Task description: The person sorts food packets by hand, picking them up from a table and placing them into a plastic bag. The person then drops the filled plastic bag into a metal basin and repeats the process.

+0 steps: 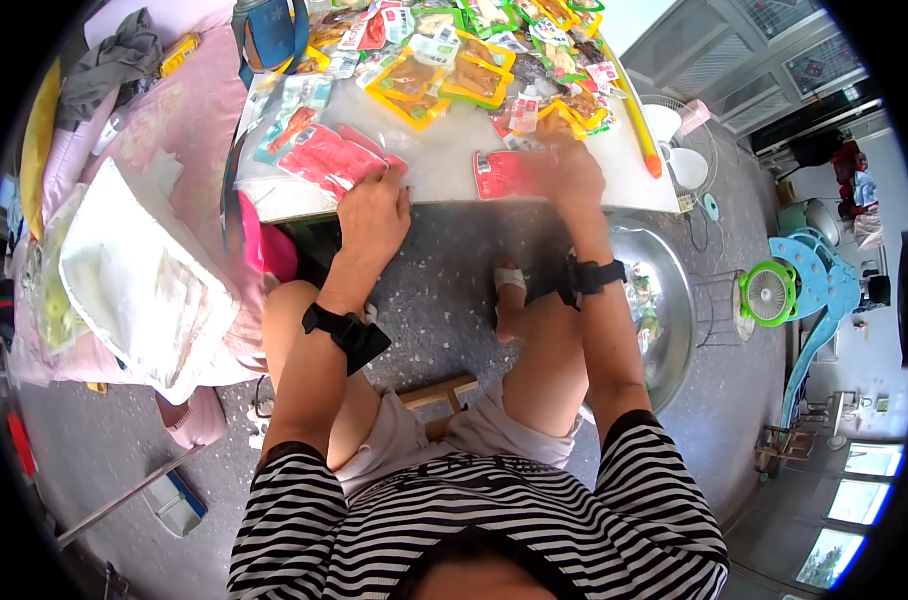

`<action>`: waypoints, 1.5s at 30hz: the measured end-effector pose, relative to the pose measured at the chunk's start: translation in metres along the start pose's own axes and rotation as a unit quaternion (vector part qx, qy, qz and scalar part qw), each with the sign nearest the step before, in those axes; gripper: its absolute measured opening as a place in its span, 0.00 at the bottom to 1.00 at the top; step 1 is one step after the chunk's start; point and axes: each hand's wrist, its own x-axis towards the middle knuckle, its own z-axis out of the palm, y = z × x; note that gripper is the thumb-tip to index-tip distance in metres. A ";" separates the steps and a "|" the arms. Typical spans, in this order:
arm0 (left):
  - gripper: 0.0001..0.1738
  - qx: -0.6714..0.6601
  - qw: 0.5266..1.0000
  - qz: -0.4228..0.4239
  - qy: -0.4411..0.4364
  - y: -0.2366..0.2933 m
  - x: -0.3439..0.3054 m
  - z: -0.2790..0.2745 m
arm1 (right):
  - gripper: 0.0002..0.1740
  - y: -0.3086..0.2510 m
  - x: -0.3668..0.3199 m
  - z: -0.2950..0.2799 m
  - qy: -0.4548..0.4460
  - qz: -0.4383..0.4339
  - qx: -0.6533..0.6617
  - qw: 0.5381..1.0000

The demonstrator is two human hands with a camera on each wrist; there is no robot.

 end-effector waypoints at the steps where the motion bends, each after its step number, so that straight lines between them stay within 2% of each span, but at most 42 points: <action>1: 0.12 -0.003 1.000 0.001 0.005 -0.001 0.000 0.000 | 0.33 0.003 0.001 -0.002 -0.051 0.024 -0.033 0.998; 3: 0.12 -0.012 1.000 -0.004 0.003 0.000 0.001 -0.002 | 0.41 0.003 0.005 -0.007 -0.150 0.068 -0.097 0.982; 6: 0.12 -0.013 1.000 -0.016 -0.002 0.003 0.000 -0.007 | 0.51 0.010 0.005 0.000 -0.157 0.076 -0.062 0.983; 9: 0.13 -0.018 1.000 -0.017 0.003 0.003 -0.002 -0.005 | 0.44 0.031 0.002 0.018 -0.078 0.021 0.022 0.996; 10: 0.14 -0.020 1.000 -0.016 0.009 0.002 -0.001 -0.004 | 0.38 0.033 0.004 0.013 -0.147 0.062 0.099 0.982; 12: 0.13 -0.038 0.999 -0.009 0.033 0.000 -0.002 -0.003 | 0.26 0.031 0.005 0.000 -0.283 0.139 0.244 0.917; 15: 0.11 -0.064 0.996 -0.002 0.061 0.003 -0.003 -0.008 | 0.11 0.009 -0.020 -0.024 -0.255 0.222 0.488 0.805; 19: 0.06 -0.070 0.995 0.004 0.076 0.001 -0.002 -0.009 | 0.09 -0.002 -0.035 -0.062 -0.284 0.195 0.537 0.770; 23: 0.08 -0.077 0.993 0.007 0.087 0.003 -0.002 -0.013 | 0.09 -0.028 -0.044 -0.071 -0.281 0.195 0.582 0.737; 26: 0.09 -0.085 0.992 0.001 0.092 0.003 -0.002 -0.016 | 0.10 -0.054 -0.044 -0.058 -0.257 0.206 0.597 0.731; 29: 0.09 -0.092 0.991 0.001 0.101 0.002 -0.001 -0.017 | 0.10 -0.045 -0.039 -0.016 -0.259 0.202 0.612 0.719; 32: 0.09 -0.087 0.990 0.006 0.108 0.006 -0.001 -0.021 | 0.10 -0.060 -0.040 0.005 -0.219 0.233 0.692 0.647; 33: 0.09 -0.082 0.990 0.016 0.114 0.007 -0.001 -0.022 | 0.11 -0.058 -0.038 0.012 -0.237 0.222 0.708 0.627; 37: 0.11 -0.039 0.991 0.048 0.121 0.010 0.002 -0.024 | 0.13 -0.070 -0.042 0.043 -0.211 0.217 0.762 0.572; 40: 0.13 -0.062 0.979 0.092 0.170 0.012 0.003 -0.019 | 0.14 -0.088 -0.047 0.062 -0.201 0.227 0.797 0.523; 41: 0.13 -0.061 0.984 0.075 0.147 0.013 0.002 -0.019 | 0.14 -0.093 -0.047 0.067 -0.224 0.214 0.810 0.499; 44: 0.14 -0.071 0.986 0.074 0.135 0.020 0.003 -0.027 | 0.14 -0.103 -0.044 0.060 -0.280 0.213 0.765 0.540; 45: 0.15 -0.069 0.988 0.061 0.126 0.020 0.003 -0.027 | 0.14 -0.102 -0.042 0.055 -0.305 0.195 0.709 0.605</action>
